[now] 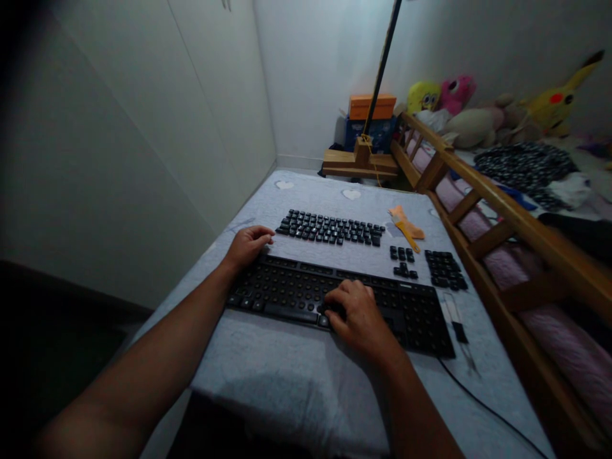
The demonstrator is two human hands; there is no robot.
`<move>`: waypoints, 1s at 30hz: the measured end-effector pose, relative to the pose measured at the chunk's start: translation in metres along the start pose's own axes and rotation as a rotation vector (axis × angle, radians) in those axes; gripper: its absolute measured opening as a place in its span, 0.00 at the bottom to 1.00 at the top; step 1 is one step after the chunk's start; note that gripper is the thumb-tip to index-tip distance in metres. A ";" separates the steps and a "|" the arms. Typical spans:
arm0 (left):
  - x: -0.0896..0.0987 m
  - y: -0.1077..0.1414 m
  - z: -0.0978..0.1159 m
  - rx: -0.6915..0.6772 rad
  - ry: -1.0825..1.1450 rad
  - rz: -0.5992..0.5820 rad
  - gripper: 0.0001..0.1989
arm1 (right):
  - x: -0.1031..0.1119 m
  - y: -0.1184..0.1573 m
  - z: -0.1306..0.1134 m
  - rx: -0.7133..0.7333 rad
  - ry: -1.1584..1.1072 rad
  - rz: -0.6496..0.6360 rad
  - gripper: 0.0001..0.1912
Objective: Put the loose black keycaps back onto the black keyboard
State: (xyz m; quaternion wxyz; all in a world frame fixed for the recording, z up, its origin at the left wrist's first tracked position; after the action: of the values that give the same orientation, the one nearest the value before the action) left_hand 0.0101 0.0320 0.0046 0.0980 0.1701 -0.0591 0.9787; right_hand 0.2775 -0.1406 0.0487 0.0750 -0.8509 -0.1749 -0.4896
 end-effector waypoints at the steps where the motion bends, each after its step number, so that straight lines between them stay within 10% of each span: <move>1: 0.000 0.000 0.000 0.000 0.003 0.001 0.13 | 0.000 0.000 -0.001 0.010 -0.001 0.002 0.10; 30: 0.001 0.000 0.000 -0.007 0.004 -0.002 0.13 | -0.008 -0.003 0.002 0.061 0.046 0.047 0.12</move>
State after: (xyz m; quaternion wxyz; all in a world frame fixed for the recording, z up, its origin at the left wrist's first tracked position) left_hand 0.0095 0.0320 0.0047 0.0997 0.1680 -0.0620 0.9788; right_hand 0.2743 -0.1391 0.0410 0.1165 -0.8406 -0.1682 -0.5015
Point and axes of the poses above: each hand's wrist, its own y-axis away from the middle knuckle, its own x-axis out of the back of the hand, z = x × y, the point moved 2 cm from there along -y, towards the middle knuckle, and after that the axes turned 8 degrees about -z, right-handed, at the moved point
